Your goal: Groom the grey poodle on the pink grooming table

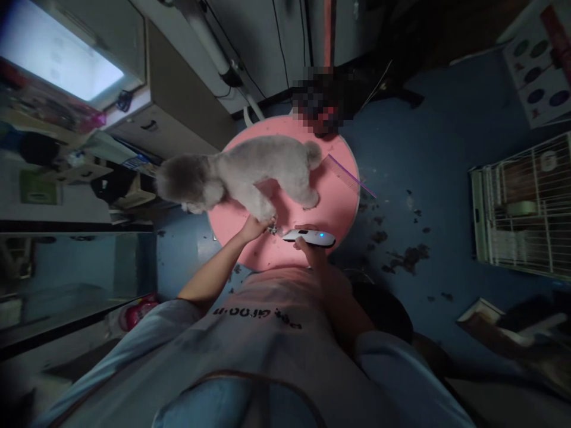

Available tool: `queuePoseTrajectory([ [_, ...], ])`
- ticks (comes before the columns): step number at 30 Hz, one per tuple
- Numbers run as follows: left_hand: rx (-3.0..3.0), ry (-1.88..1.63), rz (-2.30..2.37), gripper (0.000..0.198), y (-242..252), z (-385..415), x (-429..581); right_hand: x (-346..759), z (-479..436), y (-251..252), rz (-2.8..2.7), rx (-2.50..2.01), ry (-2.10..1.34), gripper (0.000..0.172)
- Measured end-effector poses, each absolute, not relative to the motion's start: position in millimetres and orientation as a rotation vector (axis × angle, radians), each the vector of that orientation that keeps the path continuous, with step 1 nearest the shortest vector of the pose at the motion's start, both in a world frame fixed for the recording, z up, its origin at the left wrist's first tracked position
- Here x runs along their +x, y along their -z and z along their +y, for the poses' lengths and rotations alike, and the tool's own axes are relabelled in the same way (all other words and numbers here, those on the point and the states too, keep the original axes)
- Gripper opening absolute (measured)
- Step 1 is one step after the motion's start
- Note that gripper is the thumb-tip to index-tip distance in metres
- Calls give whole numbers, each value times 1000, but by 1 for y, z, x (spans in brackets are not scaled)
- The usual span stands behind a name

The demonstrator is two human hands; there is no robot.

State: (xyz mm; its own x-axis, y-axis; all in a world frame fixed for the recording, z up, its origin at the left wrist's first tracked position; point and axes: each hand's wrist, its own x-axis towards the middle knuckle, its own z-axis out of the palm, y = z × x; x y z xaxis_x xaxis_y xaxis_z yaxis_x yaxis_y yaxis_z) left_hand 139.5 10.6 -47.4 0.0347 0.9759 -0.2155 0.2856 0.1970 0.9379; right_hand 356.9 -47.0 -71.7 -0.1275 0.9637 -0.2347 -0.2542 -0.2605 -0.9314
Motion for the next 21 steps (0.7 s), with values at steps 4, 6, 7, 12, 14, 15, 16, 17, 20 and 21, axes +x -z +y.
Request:
queuePoseTrajectory([
  [4,1270,-883,1456,40,49,12,143,340,-42,61,-917,-1128,-1340,37],
  [6,1262,-889,1486,43,50,11,144,330,-38,56,-954,-1105,-1318,38],
  [7,1256,-897,1497,43,51,11,145,327,-36,54,-977,-1097,-1330,39],
  [12,1224,-930,1530,43,56,8,145,324,-33,53,-1003,-1160,-1381,35],
  [14,1225,-939,1551,44,58,7,146,323,-34,58,-929,-1161,-1418,36],
  [15,1228,-937,1560,43,58,7,146,321,-34,62,-871,-1147,-1460,37],
  [16,1231,-928,1566,43,59,7,146,319,-35,66,-805,-1132,-1508,38],
  [17,1234,-917,1567,42,59,8,146,318,-35,69,-742,-1121,-1558,40],
  [20,1239,-934,1579,39,60,8,146,320,-36,77,-610,-1118,-1728,47],
  [21,1240,-954,1589,39,60,8,145,323,-36,77,-587,-1111,-1790,49],
])
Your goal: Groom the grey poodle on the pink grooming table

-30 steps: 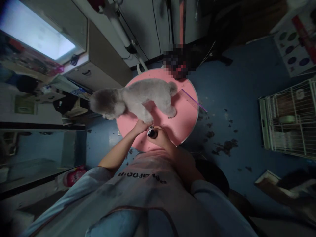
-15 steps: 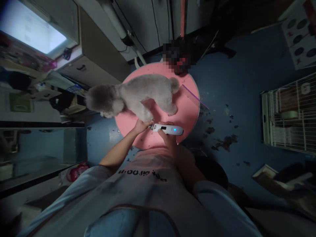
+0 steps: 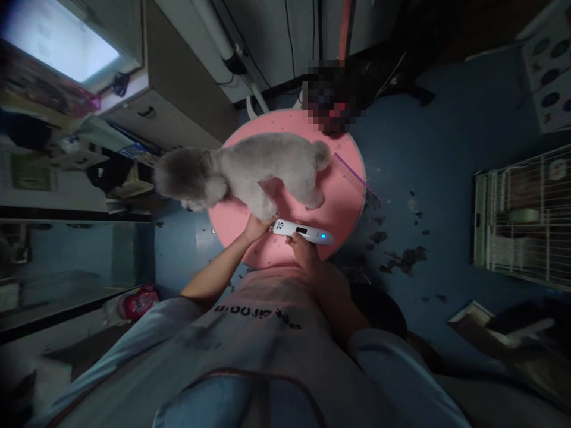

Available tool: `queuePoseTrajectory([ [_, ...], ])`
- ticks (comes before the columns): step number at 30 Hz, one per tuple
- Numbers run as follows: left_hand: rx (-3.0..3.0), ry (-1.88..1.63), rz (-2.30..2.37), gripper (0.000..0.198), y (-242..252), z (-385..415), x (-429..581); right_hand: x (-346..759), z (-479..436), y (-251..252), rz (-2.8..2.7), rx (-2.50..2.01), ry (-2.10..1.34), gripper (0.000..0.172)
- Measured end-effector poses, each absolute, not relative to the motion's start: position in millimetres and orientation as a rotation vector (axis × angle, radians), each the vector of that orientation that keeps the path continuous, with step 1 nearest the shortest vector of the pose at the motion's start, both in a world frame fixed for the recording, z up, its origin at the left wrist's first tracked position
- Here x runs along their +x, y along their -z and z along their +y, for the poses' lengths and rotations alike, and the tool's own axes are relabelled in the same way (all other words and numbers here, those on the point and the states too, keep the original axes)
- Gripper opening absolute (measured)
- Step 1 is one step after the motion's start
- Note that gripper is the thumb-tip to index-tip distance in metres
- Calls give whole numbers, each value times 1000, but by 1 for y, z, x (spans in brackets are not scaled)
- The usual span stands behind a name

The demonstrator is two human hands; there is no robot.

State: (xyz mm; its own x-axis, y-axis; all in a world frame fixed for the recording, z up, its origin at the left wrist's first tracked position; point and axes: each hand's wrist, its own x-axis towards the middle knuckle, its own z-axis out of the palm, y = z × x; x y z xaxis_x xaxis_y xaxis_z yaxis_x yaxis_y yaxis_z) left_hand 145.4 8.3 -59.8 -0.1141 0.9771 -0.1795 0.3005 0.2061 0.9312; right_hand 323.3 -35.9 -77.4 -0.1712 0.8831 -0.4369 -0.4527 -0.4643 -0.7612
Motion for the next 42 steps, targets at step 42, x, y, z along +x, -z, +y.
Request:
queuePoseTrajectory([
  [42,1134,-970,1471,48,59,4,135,325,1,67,-857,-1146,-1684,34],
])
